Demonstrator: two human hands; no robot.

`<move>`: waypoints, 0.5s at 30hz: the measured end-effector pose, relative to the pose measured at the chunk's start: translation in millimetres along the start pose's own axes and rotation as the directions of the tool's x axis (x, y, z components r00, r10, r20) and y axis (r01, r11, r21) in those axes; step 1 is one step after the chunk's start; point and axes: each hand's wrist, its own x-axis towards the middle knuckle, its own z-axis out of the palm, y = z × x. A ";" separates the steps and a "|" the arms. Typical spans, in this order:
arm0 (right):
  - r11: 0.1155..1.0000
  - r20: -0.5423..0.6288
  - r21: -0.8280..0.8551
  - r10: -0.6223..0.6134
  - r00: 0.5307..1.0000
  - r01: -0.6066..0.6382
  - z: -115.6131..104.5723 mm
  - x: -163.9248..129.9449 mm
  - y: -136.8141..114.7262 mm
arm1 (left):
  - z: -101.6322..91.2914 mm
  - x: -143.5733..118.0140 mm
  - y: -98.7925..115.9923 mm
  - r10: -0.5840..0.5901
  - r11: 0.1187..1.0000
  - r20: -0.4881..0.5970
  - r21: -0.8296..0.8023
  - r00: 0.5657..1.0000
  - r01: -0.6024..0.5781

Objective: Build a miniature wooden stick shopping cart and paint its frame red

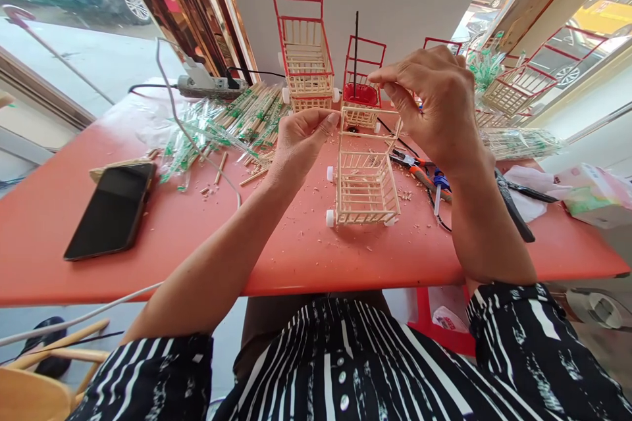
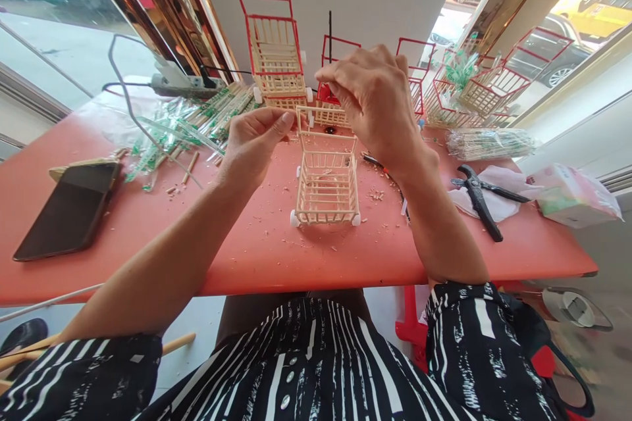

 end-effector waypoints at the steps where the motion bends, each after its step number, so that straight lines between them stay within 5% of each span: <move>1: 1.000 0.010 0.009 0.008 1.000 -0.008 -0.6 0.3 -0.3 | 0.2 0.0 -0.7 0.003 1.000 -0.001 0.001 1.000 -0.003; 15: 0.994 0.035 0.098 -0.045 0.998 0.041 6.4 4.4 20.8 | 0.2 -0.5 -8.6 0.030 0.999 0.012 0.013 0.999 -0.030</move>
